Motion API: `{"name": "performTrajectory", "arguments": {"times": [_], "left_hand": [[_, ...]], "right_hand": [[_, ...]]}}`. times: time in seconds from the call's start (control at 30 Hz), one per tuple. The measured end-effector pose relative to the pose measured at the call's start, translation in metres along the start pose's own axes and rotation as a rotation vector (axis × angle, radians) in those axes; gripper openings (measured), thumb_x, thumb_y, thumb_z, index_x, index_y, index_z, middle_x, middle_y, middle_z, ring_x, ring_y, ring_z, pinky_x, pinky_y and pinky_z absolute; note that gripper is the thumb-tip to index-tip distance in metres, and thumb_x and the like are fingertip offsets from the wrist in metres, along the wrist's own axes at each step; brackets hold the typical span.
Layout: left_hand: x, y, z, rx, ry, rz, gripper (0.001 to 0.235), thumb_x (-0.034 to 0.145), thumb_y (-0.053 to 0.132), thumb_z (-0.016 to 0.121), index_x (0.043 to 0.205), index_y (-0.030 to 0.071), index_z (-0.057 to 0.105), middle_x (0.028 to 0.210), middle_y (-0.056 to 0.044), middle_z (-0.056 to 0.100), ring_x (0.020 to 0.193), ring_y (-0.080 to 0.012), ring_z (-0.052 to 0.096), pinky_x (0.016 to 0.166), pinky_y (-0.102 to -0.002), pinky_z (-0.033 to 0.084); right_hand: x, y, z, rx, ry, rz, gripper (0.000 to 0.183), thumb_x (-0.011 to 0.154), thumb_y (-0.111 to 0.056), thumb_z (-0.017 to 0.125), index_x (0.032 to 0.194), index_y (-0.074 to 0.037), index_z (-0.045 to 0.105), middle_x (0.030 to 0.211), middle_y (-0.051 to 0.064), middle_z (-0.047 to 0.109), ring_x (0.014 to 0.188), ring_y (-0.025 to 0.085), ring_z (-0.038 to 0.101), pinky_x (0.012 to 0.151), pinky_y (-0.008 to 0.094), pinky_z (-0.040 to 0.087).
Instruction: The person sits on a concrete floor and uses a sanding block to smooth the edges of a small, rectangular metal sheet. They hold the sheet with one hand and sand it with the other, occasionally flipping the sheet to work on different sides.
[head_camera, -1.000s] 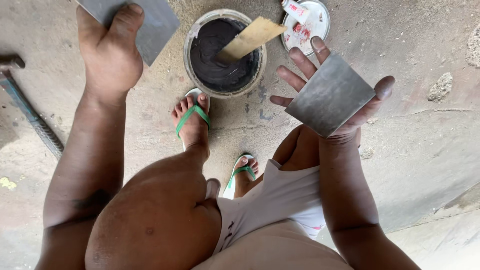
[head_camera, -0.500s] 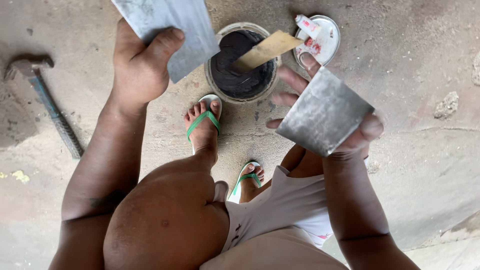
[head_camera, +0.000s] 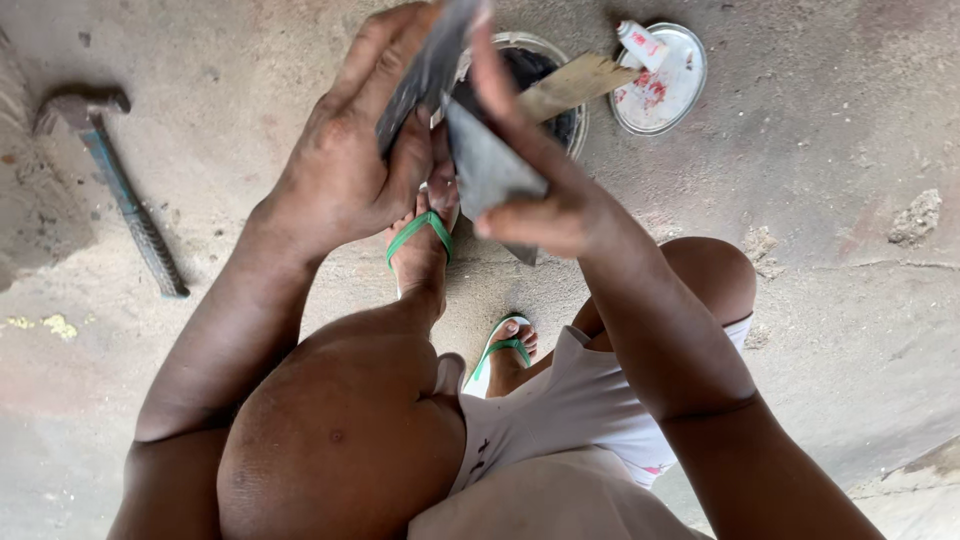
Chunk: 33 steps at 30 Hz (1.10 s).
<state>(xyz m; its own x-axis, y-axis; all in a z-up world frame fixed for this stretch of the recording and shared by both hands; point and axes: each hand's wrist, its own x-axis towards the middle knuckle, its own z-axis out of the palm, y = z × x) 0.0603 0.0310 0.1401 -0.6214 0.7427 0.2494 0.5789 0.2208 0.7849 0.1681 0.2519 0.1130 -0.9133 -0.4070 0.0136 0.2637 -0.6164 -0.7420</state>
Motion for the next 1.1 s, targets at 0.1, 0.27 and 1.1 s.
{"name": "performTrajectory", "arguments": {"times": [0.1, 0.27, 1.1], "left_hand": [[-0.001, -0.007, -0.001, 0.101, 0.053, 0.011, 0.065, 0.101, -0.01, 0.059, 0.158, -0.002, 0.028, 0.157, -0.03, 0.032, 0.141, -0.0432, 0.055, 0.113, -0.043, 0.055], [-0.009, -0.013, 0.001, 0.048, 0.035, 0.047, 0.06, 0.109, -0.008, 0.059, 0.161, 0.006, 0.031, 0.158, -0.016, 0.038, 0.136, -0.0345, 0.063, 0.109, -0.037, 0.058], [-0.014, 0.017, 0.026, 0.192, -0.166, -0.007, 0.086, 0.085, -0.006, 0.072, 0.163, 0.006, 0.038, 0.155, -0.015, 0.04, 0.125, -0.0338, 0.069, 0.094, -0.034, 0.065]], "right_hand": [[-0.005, -0.001, 0.018, -0.129, -0.029, 0.019, 0.108, 0.092, -0.004, 0.072, 0.169, -0.024, -0.001, 0.129, 0.018, 0.057, 0.107, 0.022, 0.06, 0.096, 0.036, 0.054], [0.017, -0.021, 0.001, -0.152, 0.014, -0.024, 0.113, 0.085, -0.007, 0.071, 0.17, -0.021, -0.003, 0.124, 0.022, 0.062, 0.102, 0.024, 0.064, 0.093, 0.036, 0.056], [-0.008, -0.002, -0.004, -1.361, 0.096, 0.248, 0.114, 0.085, -0.015, 0.074, 0.161, 0.003, -0.008, 0.135, 0.034, 0.056, 0.118, 0.045, 0.067, 0.103, 0.05, 0.06]]}}
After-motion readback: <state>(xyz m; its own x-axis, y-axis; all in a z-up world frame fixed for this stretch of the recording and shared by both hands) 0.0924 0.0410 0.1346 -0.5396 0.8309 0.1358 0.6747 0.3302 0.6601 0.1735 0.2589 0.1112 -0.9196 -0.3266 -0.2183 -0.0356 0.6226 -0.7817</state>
